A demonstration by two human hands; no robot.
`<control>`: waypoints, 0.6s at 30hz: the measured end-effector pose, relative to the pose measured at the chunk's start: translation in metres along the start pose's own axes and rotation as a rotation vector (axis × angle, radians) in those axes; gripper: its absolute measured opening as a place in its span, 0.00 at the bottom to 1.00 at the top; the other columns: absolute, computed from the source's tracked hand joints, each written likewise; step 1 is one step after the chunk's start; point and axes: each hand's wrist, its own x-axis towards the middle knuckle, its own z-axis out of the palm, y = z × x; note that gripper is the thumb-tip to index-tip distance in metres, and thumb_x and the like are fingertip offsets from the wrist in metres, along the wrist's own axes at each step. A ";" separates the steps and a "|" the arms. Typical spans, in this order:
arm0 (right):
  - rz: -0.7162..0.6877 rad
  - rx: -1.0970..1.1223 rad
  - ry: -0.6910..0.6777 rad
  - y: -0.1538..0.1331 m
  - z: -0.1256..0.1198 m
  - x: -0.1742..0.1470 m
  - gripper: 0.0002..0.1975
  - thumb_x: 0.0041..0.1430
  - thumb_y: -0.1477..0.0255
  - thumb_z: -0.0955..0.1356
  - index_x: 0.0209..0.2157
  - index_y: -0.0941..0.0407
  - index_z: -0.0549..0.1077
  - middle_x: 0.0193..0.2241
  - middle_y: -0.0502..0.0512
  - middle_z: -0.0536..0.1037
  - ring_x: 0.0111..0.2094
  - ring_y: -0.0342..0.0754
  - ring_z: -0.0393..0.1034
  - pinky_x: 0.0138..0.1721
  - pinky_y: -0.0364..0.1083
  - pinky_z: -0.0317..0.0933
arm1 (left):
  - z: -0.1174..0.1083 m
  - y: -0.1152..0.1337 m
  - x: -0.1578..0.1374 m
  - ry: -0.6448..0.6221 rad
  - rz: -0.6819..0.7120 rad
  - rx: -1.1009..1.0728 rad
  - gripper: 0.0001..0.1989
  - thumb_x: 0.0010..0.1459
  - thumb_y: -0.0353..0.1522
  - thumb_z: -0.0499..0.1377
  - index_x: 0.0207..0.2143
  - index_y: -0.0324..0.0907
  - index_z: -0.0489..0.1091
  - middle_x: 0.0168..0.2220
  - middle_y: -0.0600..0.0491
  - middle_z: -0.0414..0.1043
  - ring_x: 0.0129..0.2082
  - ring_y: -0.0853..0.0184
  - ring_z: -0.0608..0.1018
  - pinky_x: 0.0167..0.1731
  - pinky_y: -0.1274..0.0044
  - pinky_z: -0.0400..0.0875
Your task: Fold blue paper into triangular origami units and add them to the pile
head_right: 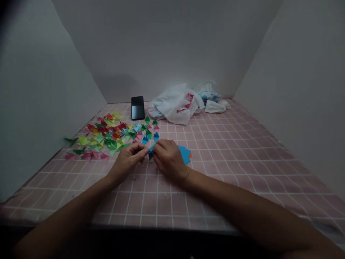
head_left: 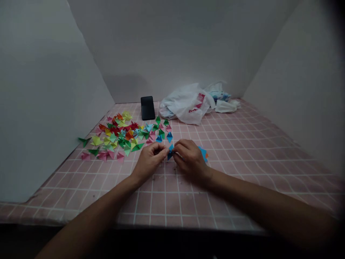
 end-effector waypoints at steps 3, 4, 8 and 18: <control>-0.015 0.000 0.011 0.001 0.001 -0.001 0.09 0.63 0.80 0.63 0.29 0.56 0.70 0.30 0.58 0.74 0.33 0.52 0.68 0.36 0.49 0.60 | 0.001 -0.001 0.001 -0.047 -0.084 -0.098 0.14 0.57 0.40 0.61 0.24 0.40 0.69 0.20 0.59 0.64 0.21 0.73 0.65 0.25 0.78 0.60; -0.017 -0.002 0.011 0.001 0.001 -0.001 0.09 0.63 0.80 0.63 0.29 0.56 0.70 0.30 0.58 0.74 0.33 0.52 0.68 0.37 0.49 0.60 | 0.001 -0.002 0.001 -0.056 -0.103 -0.123 0.15 0.57 0.41 0.61 0.24 0.40 0.68 0.20 0.59 0.64 0.21 0.73 0.65 0.24 0.79 0.59; -0.018 -0.013 -0.014 0.000 0.000 -0.001 0.10 0.64 0.79 0.63 0.29 0.56 0.70 0.30 0.58 0.75 0.33 0.52 0.68 0.37 0.49 0.61 | 0.001 -0.002 0.002 -0.060 -0.097 -0.113 0.16 0.57 0.42 0.62 0.23 0.40 0.68 0.20 0.59 0.63 0.21 0.74 0.64 0.24 0.79 0.58; -0.046 -0.015 -0.010 0.001 0.000 -0.001 0.10 0.64 0.80 0.63 0.29 0.56 0.69 0.30 0.59 0.75 0.33 0.52 0.68 0.37 0.50 0.61 | 0.001 -0.006 0.002 -0.102 -0.116 -0.186 0.18 0.57 0.44 0.61 0.23 0.41 0.64 0.19 0.59 0.62 0.19 0.74 0.62 0.21 0.79 0.57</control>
